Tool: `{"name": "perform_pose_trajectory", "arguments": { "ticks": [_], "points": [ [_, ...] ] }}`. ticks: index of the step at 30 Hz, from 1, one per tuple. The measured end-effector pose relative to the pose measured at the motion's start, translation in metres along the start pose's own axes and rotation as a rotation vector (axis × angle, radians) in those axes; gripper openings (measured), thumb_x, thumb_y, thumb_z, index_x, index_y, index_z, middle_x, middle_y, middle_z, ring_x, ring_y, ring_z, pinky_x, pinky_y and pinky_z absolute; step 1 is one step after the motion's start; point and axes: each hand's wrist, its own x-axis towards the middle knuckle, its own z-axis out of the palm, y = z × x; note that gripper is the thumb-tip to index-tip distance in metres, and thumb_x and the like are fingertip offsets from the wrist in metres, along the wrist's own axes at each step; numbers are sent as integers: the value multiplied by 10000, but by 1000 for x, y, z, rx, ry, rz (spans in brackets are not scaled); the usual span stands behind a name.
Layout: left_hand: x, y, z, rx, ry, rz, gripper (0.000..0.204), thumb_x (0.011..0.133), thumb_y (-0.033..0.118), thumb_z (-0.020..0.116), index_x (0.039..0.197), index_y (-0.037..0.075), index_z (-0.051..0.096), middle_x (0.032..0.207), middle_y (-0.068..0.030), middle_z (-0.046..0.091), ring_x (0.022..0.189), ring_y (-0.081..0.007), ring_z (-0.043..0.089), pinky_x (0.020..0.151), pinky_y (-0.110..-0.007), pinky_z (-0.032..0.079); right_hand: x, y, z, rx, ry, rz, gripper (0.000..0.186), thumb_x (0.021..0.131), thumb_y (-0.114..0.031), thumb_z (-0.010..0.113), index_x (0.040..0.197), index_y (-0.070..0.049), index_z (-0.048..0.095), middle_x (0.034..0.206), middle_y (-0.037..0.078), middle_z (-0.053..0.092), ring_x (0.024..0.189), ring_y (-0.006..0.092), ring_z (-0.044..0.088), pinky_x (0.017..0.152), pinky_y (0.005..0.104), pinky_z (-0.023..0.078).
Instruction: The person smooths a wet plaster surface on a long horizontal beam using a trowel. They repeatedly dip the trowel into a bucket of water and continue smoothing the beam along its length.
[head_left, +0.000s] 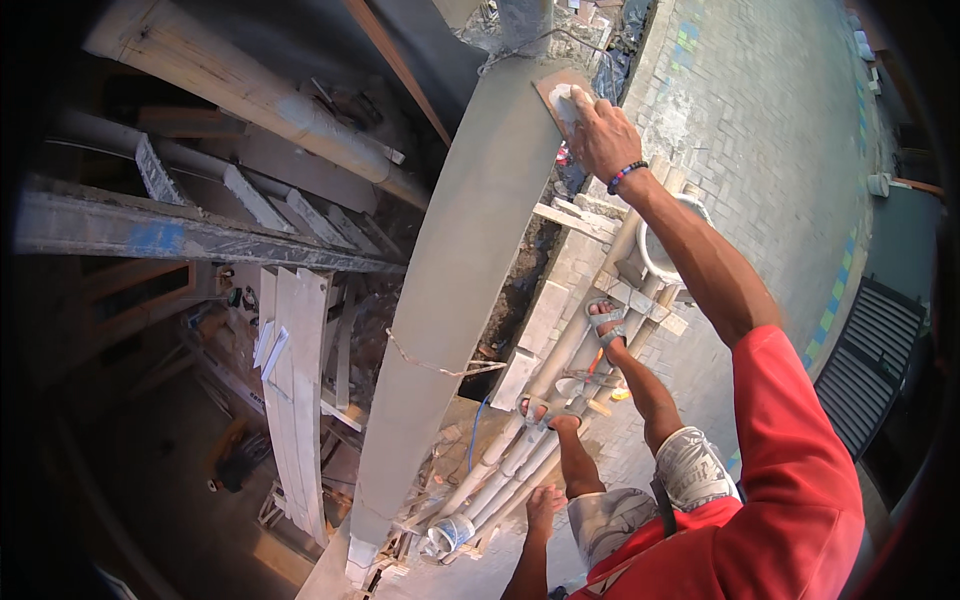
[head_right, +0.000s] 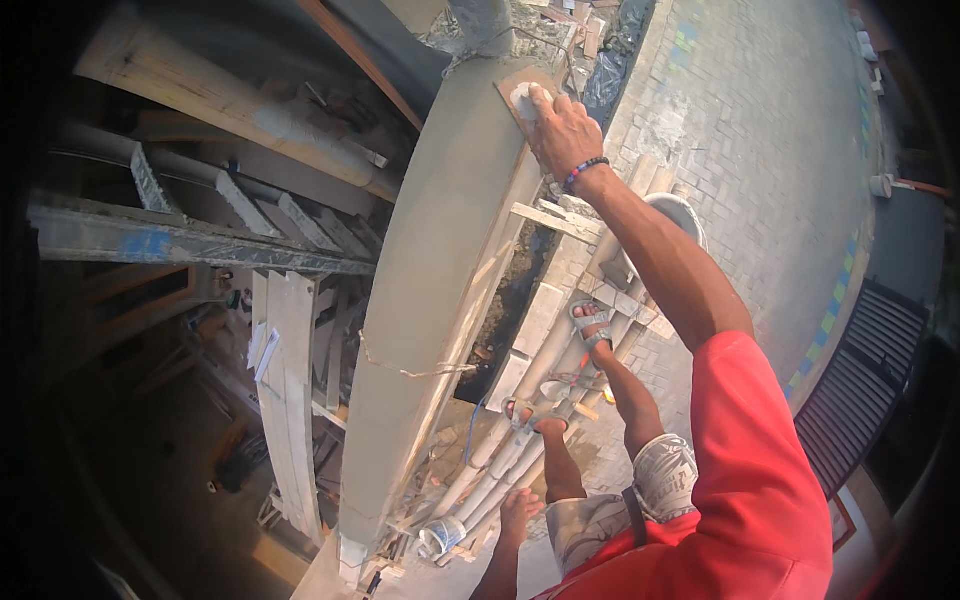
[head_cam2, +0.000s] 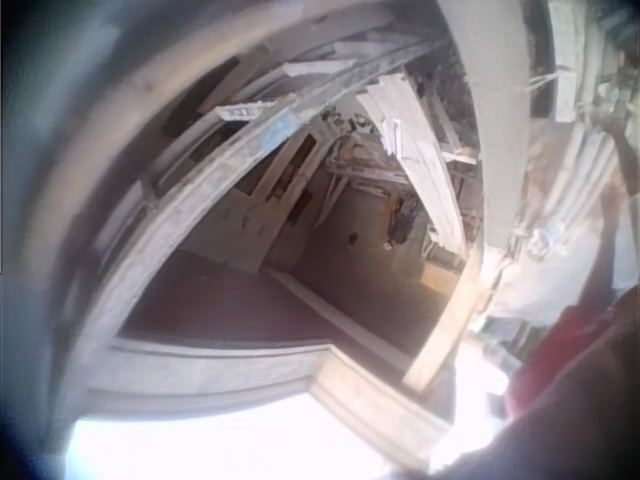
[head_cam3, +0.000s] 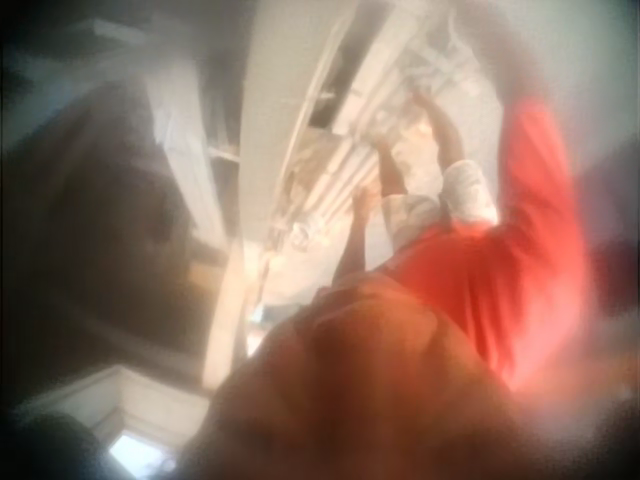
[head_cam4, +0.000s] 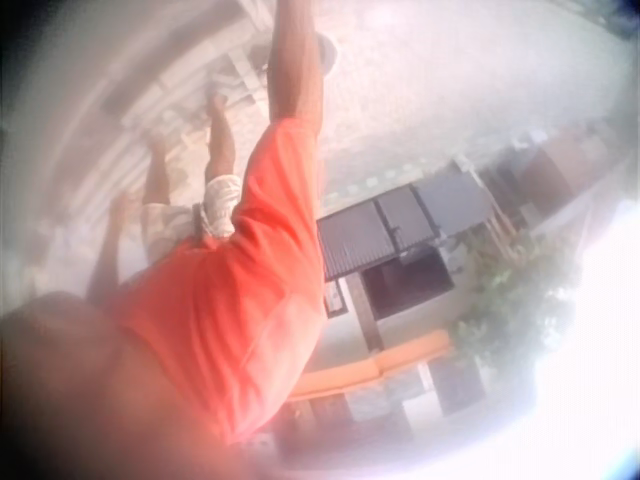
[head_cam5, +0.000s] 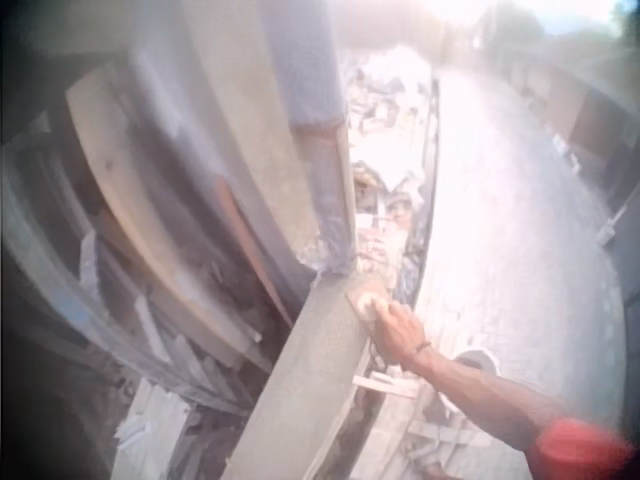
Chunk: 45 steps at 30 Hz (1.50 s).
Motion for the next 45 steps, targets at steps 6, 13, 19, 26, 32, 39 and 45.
{"name": "perform_pose_trajectory", "arguments": {
  "ticks": [6, 13, 19, 26, 32, 39, 45],
  "points": [
    [3, -5, 4, -9, 32, 10, 329, 948, 289, 515, 1143, 24, 526, 969, -125, 628, 802, -238, 668, 728, -347, 514, -48, -12, -10, 102, -223, -270, 451, 875, -274, 608, 1277, -107, 490, 892, 133, 578, 775, 290, 597, 621, 390, 512],
    [16, 3, 6, 24, -15, 1, 330, 948, 298, 523, 1143, 32, 533, 965, -120, 632, 781, -229, 670, 710, -330, 508, -8, -34, 14, 86, -112, -151, 465, 848, -219, 618, 1273, -88, 483, 889, 153, 570, 784, 306, 597, 645, 404, 505],
    [2, 12, 17, -34, -13, 60, 337, 938, 311, 539, 1122, 29, 539, 954, -119, 638, 790, -231, 674, 708, -335, 514, -1, -6, 2, 48, -55, -115, 447, 872, -299, 612, 1262, -100, 520, 839, 121, 583, 762, 281, 600, 605, 377, 506],
    [15, 8, 29, -60, -3, 12, 315, 938, 299, 547, 1109, 35, 541, 933, -105, 639, 782, -221, 675, 718, -338, 515, -17, -33, 12, 154, -163, -375, 464, 855, -276, 633, 1278, -136, 503, 865, 131, 586, 812, 293, 615, 658, 405, 518],
    [12, 14, 30, -79, -22, 18, 300, 932, 300, 555, 1089, 44, 545, 917, -85, 642, 769, -205, 674, 708, -326, 508, 33, -14, 15, -10, -80, -48, 474, 857, -215, 588, 1304, -104, 475, 908, 147, 591, 841, 314, 608, 688, 391, 521],
    [15, 2, 35, -131, 3, 33, 328, 926, 323, 569, 1083, 35, 567, 933, -92, 647, 761, -195, 664, 683, -302, 503, -7, -40, 7, 123, -267, -402, 450, 843, -229, 623, 1270, -153, 505, 910, 115, 601, 856, 289, 613, 713, 387, 518],
    [19, 9, 40, -129, -24, 38, 290, 928, 284, 576, 1083, 39, 560, 919, -73, 643, 754, -189, 667, 685, -313, 508, 53, -54, 20, -1, -280, -257, 490, 878, -250, 579, 1332, -104, 462, 970, 162, 606, 896, 318, 612, 756, 387, 519]
  ]
}}
